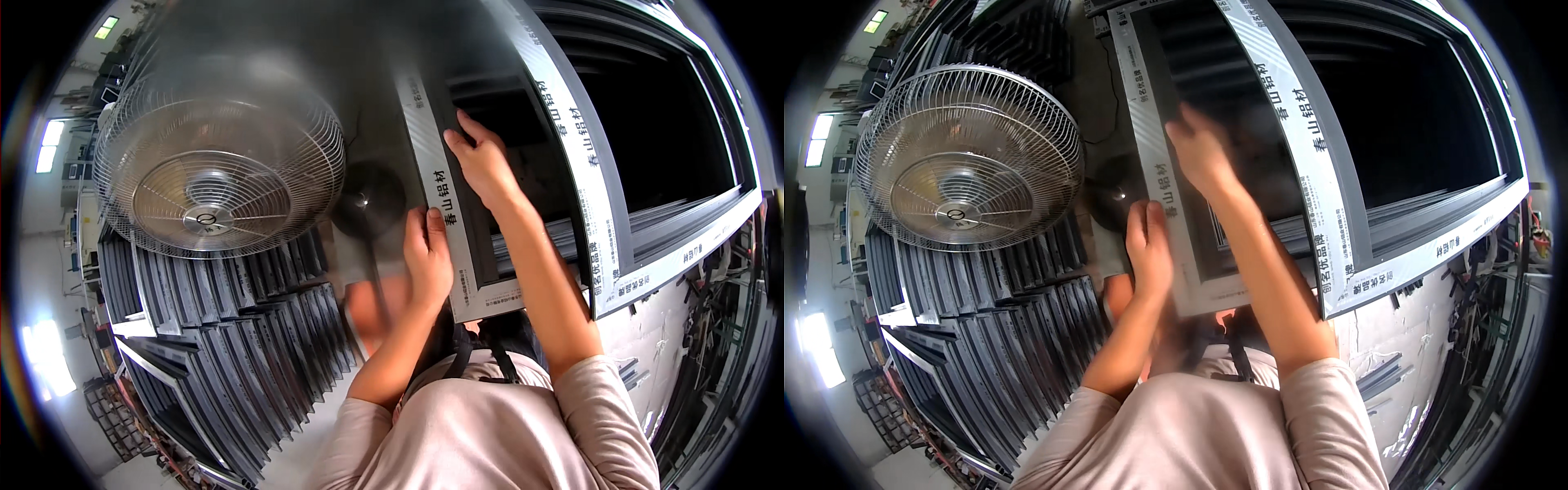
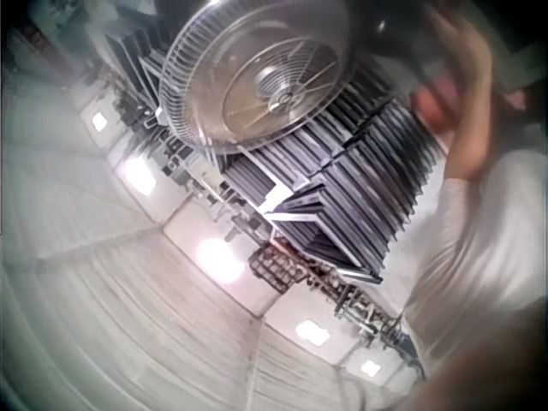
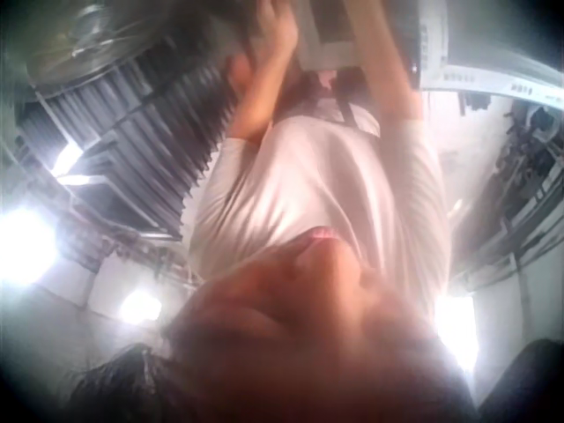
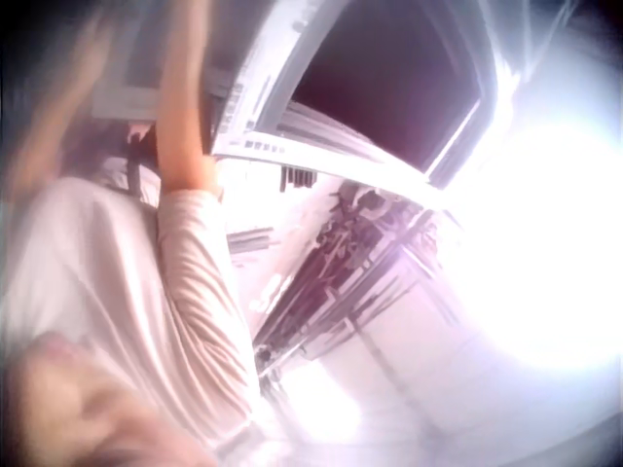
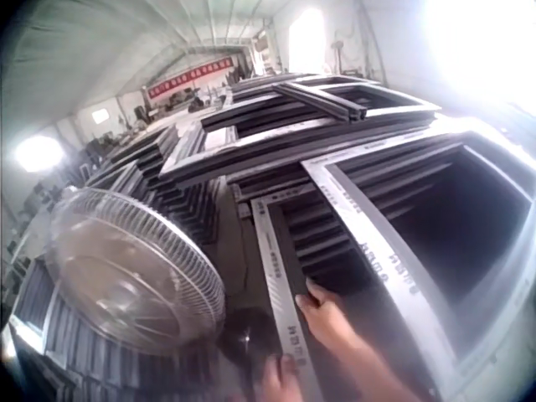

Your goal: The person picks up rubber sealing strips from the floor, installs them into the grooves of window frames by hand, and moves the window frames to a stack.

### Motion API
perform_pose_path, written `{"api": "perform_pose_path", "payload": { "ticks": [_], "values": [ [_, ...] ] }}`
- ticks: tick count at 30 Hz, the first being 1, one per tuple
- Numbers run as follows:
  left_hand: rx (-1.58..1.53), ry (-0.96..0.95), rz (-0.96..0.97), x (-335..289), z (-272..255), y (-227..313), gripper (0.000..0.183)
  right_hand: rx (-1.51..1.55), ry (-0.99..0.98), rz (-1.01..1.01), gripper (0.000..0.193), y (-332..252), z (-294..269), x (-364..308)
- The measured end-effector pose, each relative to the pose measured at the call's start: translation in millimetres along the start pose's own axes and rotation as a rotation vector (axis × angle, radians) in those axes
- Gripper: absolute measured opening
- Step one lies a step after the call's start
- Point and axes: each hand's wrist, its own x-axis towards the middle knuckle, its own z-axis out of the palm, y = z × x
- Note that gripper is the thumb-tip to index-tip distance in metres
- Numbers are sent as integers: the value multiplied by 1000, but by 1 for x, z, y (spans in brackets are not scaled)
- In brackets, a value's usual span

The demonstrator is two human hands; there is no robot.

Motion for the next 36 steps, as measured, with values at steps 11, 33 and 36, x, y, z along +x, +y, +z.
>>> {"api": "perform_pose_path", "payload": {
  "ticks": [11, 33, 36],
  "values": [
    [6, -18, -3, 2, 2, 6, 31, -333, 156, -183, 45, -2, 8, 1],
    [104, 109, 276, 5, 7, -13, 26, -373, 73, -7, 72, 22, -8, 23],
    [203, 108, 310, 8, 0, -22, 25, -536, 75, -11, 72, 4, -3, -6]
  ]
}}
